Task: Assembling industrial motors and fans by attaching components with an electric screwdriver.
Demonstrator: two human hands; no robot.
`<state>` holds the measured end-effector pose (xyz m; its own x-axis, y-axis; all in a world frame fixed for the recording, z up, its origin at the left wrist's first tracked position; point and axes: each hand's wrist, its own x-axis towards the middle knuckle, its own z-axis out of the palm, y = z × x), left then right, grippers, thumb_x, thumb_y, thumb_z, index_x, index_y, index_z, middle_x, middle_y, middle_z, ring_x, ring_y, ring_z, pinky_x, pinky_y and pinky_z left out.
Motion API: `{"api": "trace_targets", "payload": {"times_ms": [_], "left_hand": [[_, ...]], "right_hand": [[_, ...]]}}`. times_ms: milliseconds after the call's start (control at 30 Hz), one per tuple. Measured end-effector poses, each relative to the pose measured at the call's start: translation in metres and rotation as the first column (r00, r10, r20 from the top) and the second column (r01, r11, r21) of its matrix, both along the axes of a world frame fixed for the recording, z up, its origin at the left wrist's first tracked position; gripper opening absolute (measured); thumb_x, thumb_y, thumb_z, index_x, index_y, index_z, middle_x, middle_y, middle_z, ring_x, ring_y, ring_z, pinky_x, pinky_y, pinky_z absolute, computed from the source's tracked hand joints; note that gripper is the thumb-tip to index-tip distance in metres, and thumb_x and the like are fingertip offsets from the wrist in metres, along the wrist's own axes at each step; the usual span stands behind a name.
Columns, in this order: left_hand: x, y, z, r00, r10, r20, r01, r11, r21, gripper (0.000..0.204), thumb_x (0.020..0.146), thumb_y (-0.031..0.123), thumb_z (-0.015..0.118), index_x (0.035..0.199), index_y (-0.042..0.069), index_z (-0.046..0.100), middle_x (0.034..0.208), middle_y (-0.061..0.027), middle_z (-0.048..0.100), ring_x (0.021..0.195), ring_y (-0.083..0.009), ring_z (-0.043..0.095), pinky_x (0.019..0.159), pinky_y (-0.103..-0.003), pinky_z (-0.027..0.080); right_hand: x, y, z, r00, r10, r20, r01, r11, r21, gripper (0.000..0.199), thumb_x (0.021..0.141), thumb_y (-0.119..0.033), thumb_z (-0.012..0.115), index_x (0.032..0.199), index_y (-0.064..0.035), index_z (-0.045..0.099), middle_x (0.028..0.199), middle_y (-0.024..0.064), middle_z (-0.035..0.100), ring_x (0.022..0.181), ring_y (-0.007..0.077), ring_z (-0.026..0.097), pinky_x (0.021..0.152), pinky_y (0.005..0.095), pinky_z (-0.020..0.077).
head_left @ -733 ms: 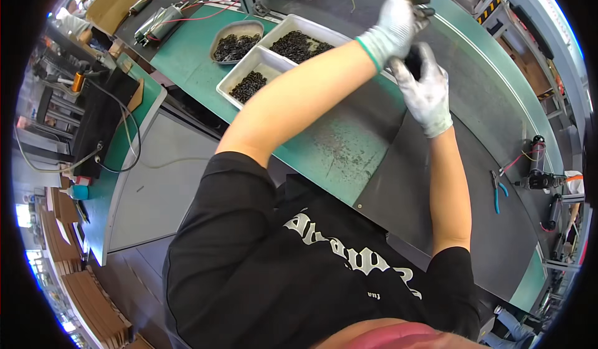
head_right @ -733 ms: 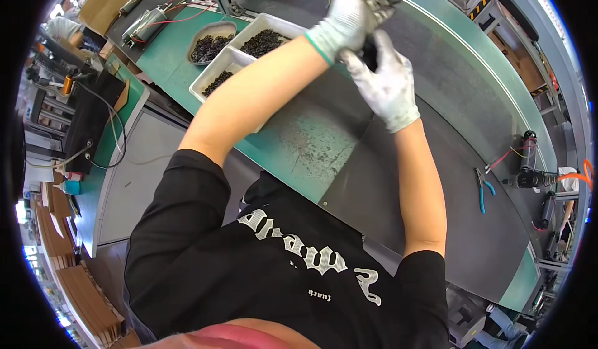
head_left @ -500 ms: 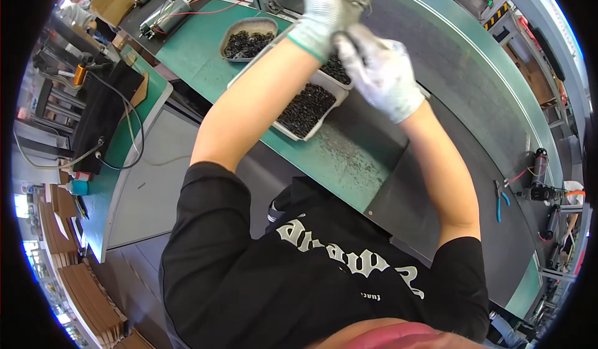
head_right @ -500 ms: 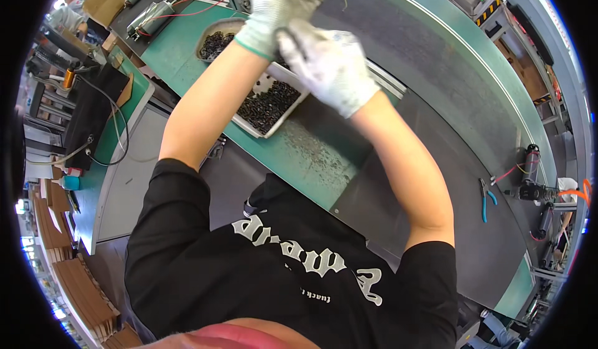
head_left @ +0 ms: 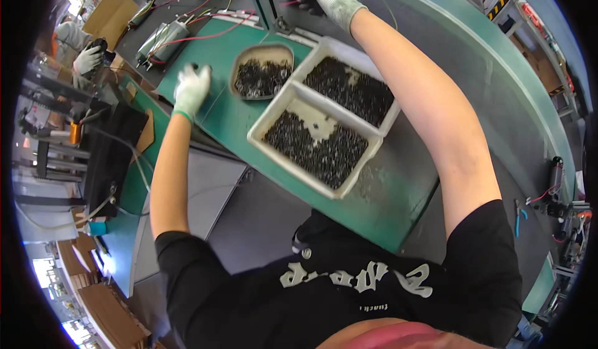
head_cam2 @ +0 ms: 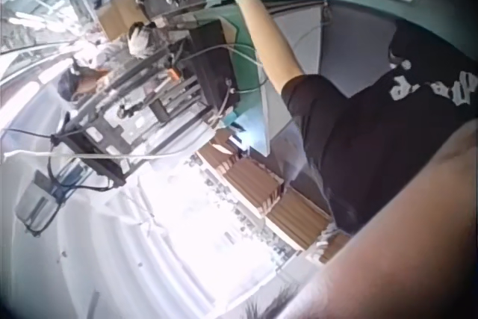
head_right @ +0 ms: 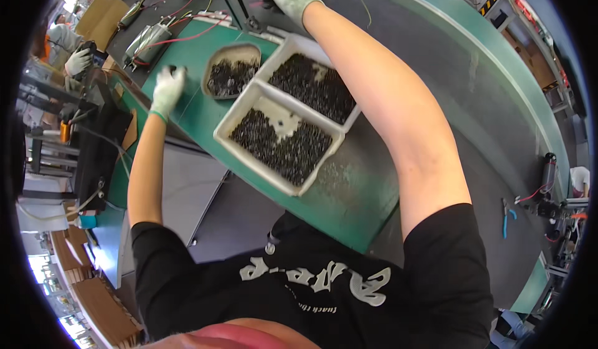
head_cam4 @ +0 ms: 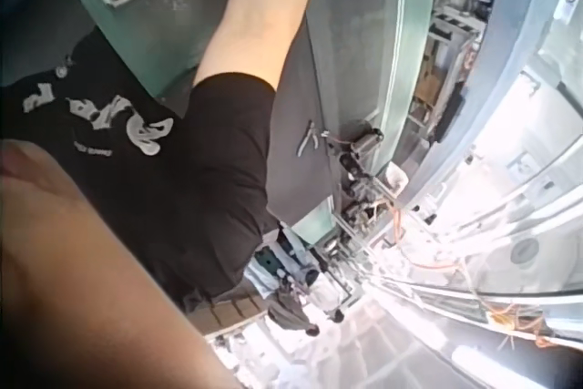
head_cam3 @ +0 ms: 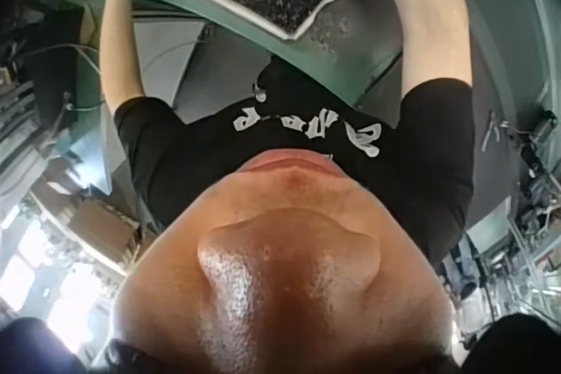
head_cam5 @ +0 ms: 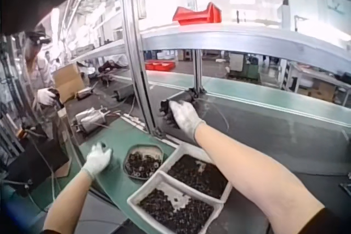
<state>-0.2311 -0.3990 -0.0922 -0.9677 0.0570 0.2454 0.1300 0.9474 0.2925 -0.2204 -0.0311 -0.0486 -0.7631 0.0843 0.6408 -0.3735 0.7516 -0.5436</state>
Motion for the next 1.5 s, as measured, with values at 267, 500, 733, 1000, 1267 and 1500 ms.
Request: {"api": "trace_targets", "payload": {"times_ms": [267,500,733,1000,1267,1500], "left_hand": [[0.028,-0.008,-0.034,1.000,0.020,-0.001,-0.020,0.963,-0.267,0.057,0.094,0.043,0.043,0.139,0.007,0.037,0.143,-0.0255,0.035,0.135,-0.0402,0.030,0.111,-0.050,0.022],[0.029,0.005,-0.021,0.998,0.016,0.059,-0.001,0.968,-0.251,0.059,0.092,0.038,0.046,0.138,0.003,0.036,0.144,-0.0243,0.032,0.137,-0.0384,0.026,0.112,-0.052,0.019],[0.032,-0.002,-0.027,0.999,0.024,-0.023,-0.029,0.965,-0.261,0.058,0.092,0.041,0.046,0.137,0.005,0.039,0.142,-0.0233,0.037,0.134,-0.0380,0.031,0.111,-0.051,0.023],[0.022,0.004,-0.034,0.999,0.026,-0.023,-0.031,0.966,-0.258,0.066,0.092,0.051,0.042,0.141,0.007,0.037,0.147,-0.0227,0.034,0.138,-0.0368,0.029,0.113,-0.050,0.020],[0.032,-0.014,-0.036,0.996,0.086,0.036,-0.073,0.960,-0.269,0.066,0.091,0.055,0.039,0.143,0.013,0.036,0.149,-0.0209,0.032,0.138,-0.0381,0.028,0.112,-0.050,0.022],[0.004,-0.021,-0.018,0.998,-0.056,0.037,0.064,0.965,-0.255,0.065,0.086,0.056,0.048,0.134,0.011,0.050,0.136,-0.0233,0.048,0.124,-0.0376,0.048,0.103,-0.046,0.038]], "right_hand": [[-0.099,-0.064,-0.011,0.782,0.459,0.423,0.116,0.559,-0.821,0.039,0.092,-0.040,0.051,0.107,-0.0050,0.060,0.094,0.0137,0.062,0.079,0.0250,0.061,0.073,0.0390,0.0496],[-0.160,-0.062,-0.057,0.836,0.381,0.395,0.288,0.309,-0.907,0.032,0.090,-0.036,0.051,0.105,-0.0081,0.060,0.090,0.0072,0.066,0.067,0.0194,0.063,0.060,0.0349,0.0511],[-0.094,-0.029,-0.033,0.741,-0.306,0.597,0.588,0.726,-0.357,0.060,0.078,-0.045,0.059,0.115,0.0023,0.062,0.117,0.0219,0.062,0.111,0.0323,0.059,0.094,0.0362,0.0446],[0.068,0.156,0.023,0.741,-0.442,0.506,0.162,0.849,0.504,0.054,0.082,-0.050,0.053,0.107,-0.0043,0.068,0.104,0.0217,0.066,0.098,0.0345,0.063,0.089,0.0410,0.0467],[0.314,0.110,0.078,0.540,-0.742,0.396,0.176,0.560,0.810,0.039,0.078,-0.042,0.058,0.098,-0.0116,0.073,0.100,0.0165,0.068,0.093,0.0347,0.064,0.085,0.0424,0.0490],[0.480,0.099,0.058,0.639,-0.720,0.272,0.303,0.561,0.770,0.020,0.080,-0.024,0.064,0.085,-0.0052,0.069,0.085,0.0179,0.065,0.080,0.0351,0.064,0.072,0.0420,0.0498]]}}
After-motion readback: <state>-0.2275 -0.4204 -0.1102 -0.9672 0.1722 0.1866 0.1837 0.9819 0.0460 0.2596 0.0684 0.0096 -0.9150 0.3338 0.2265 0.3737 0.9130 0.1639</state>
